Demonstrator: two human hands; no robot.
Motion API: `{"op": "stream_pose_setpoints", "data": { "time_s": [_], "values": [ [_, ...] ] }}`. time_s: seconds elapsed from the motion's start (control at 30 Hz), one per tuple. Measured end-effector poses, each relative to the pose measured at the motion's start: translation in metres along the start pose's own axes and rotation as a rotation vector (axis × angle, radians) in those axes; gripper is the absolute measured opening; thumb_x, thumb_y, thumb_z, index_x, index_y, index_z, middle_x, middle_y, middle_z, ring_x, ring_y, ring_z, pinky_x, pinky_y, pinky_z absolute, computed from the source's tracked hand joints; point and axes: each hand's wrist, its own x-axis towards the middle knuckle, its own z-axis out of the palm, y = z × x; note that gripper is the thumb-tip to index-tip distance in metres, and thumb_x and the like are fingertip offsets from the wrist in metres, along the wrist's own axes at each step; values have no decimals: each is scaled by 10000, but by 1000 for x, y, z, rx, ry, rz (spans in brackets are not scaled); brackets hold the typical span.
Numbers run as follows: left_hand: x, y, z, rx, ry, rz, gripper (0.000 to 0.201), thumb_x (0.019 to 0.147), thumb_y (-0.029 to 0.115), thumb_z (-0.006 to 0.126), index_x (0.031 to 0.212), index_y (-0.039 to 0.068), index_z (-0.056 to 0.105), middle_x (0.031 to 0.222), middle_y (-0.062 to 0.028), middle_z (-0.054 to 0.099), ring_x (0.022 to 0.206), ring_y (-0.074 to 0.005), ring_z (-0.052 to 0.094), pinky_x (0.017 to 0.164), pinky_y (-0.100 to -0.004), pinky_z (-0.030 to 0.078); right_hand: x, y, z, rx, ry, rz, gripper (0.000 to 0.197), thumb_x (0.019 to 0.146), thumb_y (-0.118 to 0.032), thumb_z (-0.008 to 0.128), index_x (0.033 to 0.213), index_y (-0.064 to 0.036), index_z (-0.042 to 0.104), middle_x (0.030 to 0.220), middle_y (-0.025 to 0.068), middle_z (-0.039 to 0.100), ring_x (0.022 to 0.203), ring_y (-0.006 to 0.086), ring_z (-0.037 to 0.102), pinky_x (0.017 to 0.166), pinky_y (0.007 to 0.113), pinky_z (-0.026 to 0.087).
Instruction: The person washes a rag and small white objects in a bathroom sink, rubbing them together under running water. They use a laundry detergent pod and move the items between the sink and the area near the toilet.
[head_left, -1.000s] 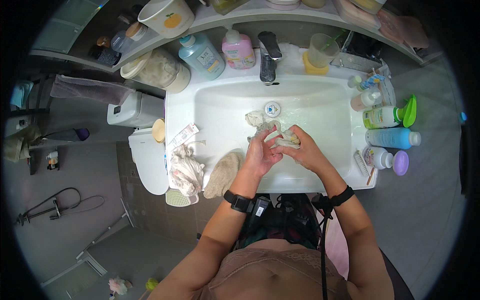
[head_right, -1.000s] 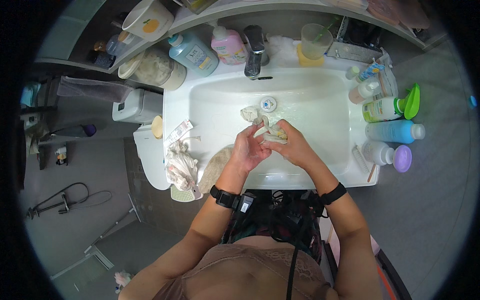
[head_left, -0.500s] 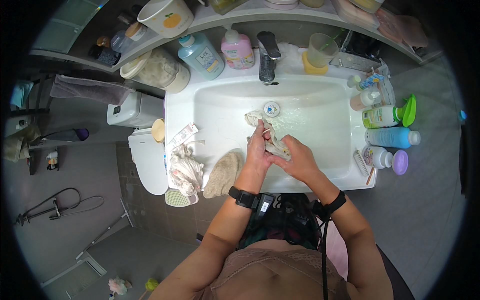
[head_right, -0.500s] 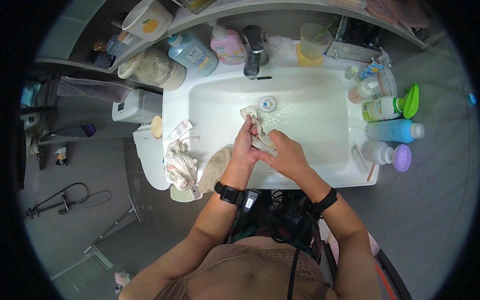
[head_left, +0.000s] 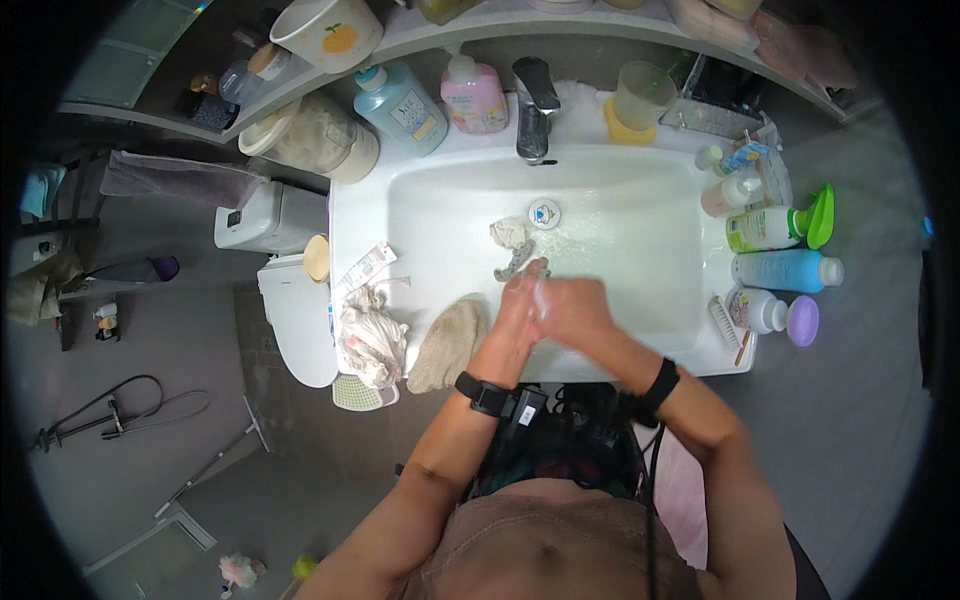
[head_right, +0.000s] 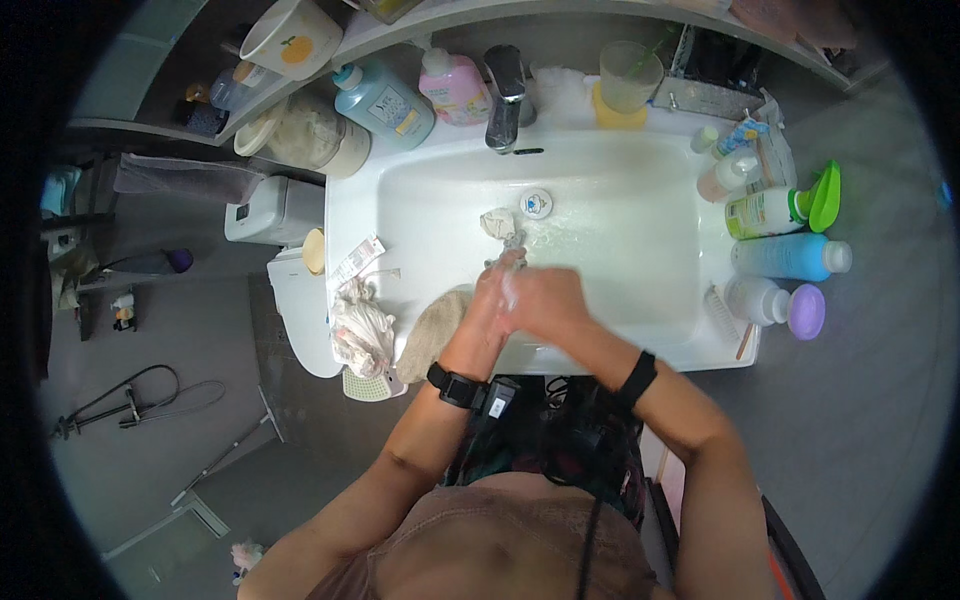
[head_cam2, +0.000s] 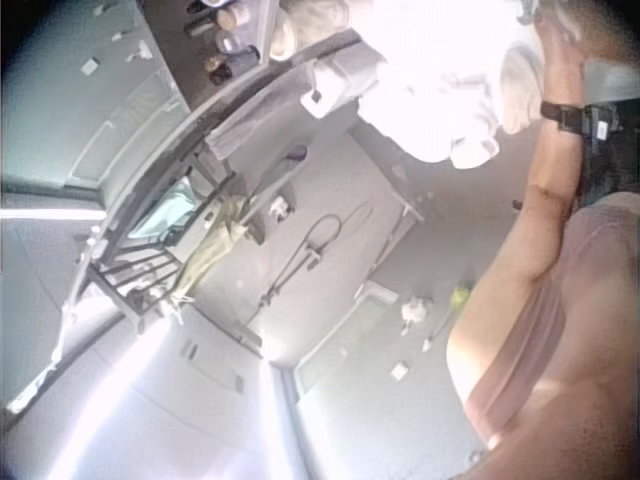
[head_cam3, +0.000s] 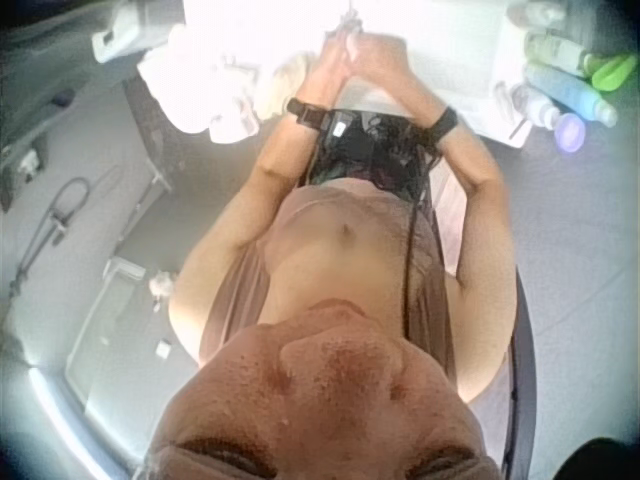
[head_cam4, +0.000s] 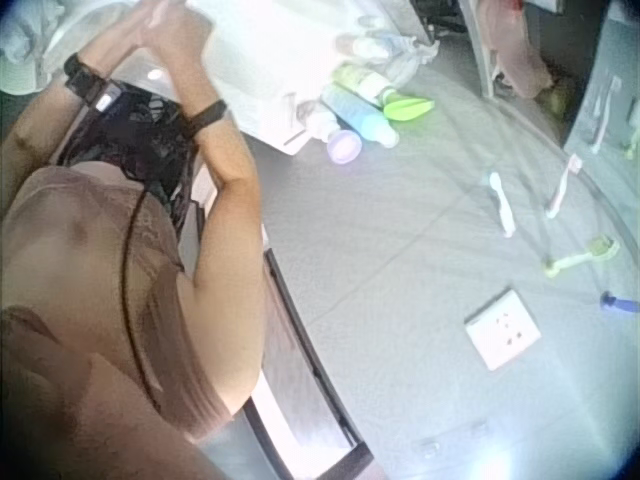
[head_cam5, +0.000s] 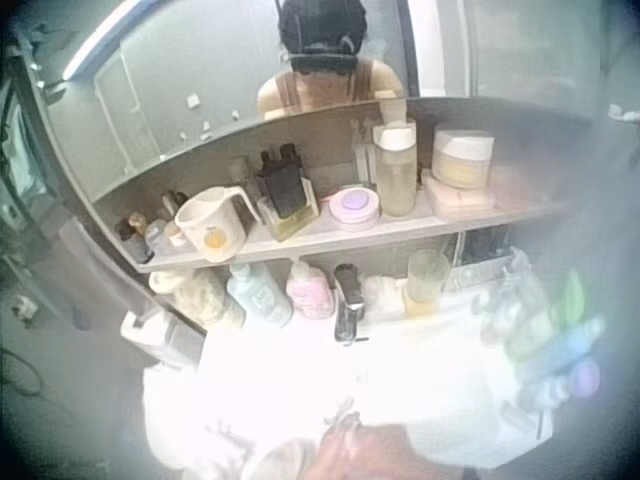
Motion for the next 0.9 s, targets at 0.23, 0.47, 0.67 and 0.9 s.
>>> {"op": "stream_pose_setpoints", "data": {
  "time_s": [0.23,0.47,0.67,0.9],
  "values": [
    [44,5,-59,90,-416,30,373,1374,435,731,1485,81,767,1100,-75,855,812,-263,833,571,-437,658,16,-32,-4,57,102,52,508,1305,-387,703,930,-100,888,844,181,881,770,427,896,685,597,697],
    [13,14,-22,-115,-168,-28,374,1387,475,726,1453,114,801,1008,-21,801,734,-204,746,581,-392,605,38,-28,3,-35,149,41,413,1226,-351,790,905,-109,883,867,200,881,787,402,909,696,620,698],
    [-16,32,22,135,-198,71,300,1386,387,723,1340,92,744,906,-10,682,641,-163,597,552,-351,495,67,130,-6,-90,124,178,399,1267,-411,811,994,-138,910,963,202,924,726,374,820,717,577,688],
    [14,72,-33,97,-225,272,314,1342,258,814,1406,-42,745,1141,-121,769,878,-157,711,564,-261,444,26,54,-92,1379,-356,532,315,1295,-411,883,1468,-148,891,1137,91,912,681,101,623,612,322,516]
  ]
}}
